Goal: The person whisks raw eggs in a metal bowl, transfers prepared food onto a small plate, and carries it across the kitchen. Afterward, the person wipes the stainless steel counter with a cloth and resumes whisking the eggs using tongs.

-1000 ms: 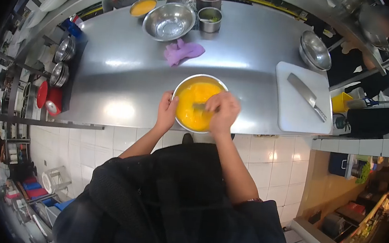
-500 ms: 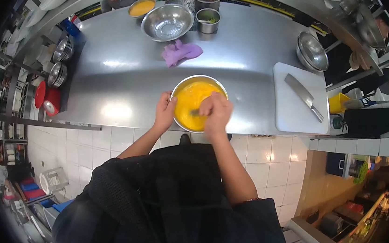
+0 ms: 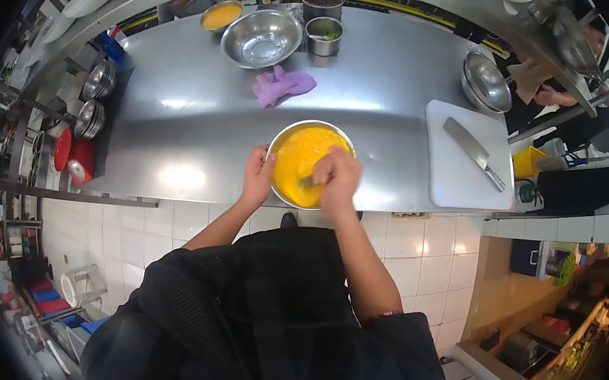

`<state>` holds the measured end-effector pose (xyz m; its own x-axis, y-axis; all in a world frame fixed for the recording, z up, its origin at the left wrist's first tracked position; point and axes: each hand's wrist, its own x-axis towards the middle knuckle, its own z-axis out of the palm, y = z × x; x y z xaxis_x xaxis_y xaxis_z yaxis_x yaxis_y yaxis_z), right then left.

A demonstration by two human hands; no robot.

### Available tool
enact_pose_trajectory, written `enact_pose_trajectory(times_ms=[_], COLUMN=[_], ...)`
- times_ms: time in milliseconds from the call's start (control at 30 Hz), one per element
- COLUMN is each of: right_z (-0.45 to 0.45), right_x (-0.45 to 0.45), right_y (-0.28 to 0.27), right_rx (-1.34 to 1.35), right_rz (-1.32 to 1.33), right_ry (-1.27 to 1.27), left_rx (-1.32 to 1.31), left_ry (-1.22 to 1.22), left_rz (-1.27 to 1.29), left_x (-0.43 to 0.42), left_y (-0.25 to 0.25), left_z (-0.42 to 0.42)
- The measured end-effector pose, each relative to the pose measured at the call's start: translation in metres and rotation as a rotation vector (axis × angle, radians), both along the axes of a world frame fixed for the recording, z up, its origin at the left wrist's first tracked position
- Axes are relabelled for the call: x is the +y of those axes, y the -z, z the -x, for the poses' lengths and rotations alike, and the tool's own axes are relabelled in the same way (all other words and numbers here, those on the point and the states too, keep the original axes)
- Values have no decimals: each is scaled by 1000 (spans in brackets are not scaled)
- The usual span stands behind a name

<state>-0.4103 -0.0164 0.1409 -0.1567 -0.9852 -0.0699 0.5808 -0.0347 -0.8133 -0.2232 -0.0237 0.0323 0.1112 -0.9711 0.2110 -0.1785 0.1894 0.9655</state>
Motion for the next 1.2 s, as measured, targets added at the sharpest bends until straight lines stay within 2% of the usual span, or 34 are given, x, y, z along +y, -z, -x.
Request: enact_pose_trajectory(times_ms=[33, 67, 100, 167, 200, 233, 300, 333, 367, 433, 500, 567, 600, 633, 700, 767, 833, 867, 900, 967, 1033, 1100, 1133, 1167, 1200], right_z=[1, 3, -3, -18, -19, -14, -4, -8, -12, -17, -6, 3, -5, -9, -15, -7, 2, -9, -14, -19, -17, -18, -30, -23, -19], right_x=[3, -3, 1, 2, 7, 2, 0, -6, -3, -6, -10, -10, -17, -13, -10, -13, -16, -19, -15, -7, -8, -14, -16, -13, -8], right_y=[-9, -18, -7, 20, -2, -15, -24, -20, -7, 4, -12, -13, -11, -5, 1, -9, -9, 4, 4, -2, -13, -15, 5, 19, 14], right_rx=[-49, -36, -38, 349, 193, 197, 48, -16, -15, -24, 13, -115, -72, -70, -7, 98, -178, -18, -19, 109, 156, -88, 185, 186, 130], right_rz=[154, 148, 142, 80, -117, -109, 92, 75, 68, -279, -326, 98, 121, 121, -296, -316, 33, 146, 148, -265, -195, 85, 246, 250, 33], right_ry=[124, 291, 297, 9, -114, -119, 247, 368, 373, -90, -117, 277, 423, 430, -156, -110, 321, 389, 397, -77, -50, 405, 400, 412, 113], left_rx=[8, 18, 15, 29, 30, 51, 70, 111, 150, 132, 113, 52, 51, 110, 171, 43, 82, 116, 114, 109, 92, 71, 129, 189, 190], left_ry=[2, 8, 14, 8, 10, 20, 20, 6, 0, 24, 29, 12, 15, 11, 10, 13, -10, -10, -2, 24, 26, 31, 10, -8, 1], left_rz=[-64, -129, -135, -75, -60, -47, -58, -130, -197, -177, -149, -130, -144, -147, -129, -4, -80, -134, -132, -112, -120, -159, -150, -131, -119], left_x=[2, 7, 10, 3, -3, -3, 6, 7, 8, 9, -3, 7, 11, 9, -1, -1, 7, 8, 10, 3, -1, 12, 10, 5, 1], left_y=[-9, -16, -13, -6, -5, -3, -2, -9, -15, -5, -4, -10, -6, -2, 3, 11, -2, -10, -7, -3, -9, -6, -4, -3, -3], left_z=[2, 3, 2, 3, 3, 2, 0, 3, 6, 3, 1, 2, 3, 4, 5, 1, 5, 7, 5, 3, 2, 2, 4, 7, 7])
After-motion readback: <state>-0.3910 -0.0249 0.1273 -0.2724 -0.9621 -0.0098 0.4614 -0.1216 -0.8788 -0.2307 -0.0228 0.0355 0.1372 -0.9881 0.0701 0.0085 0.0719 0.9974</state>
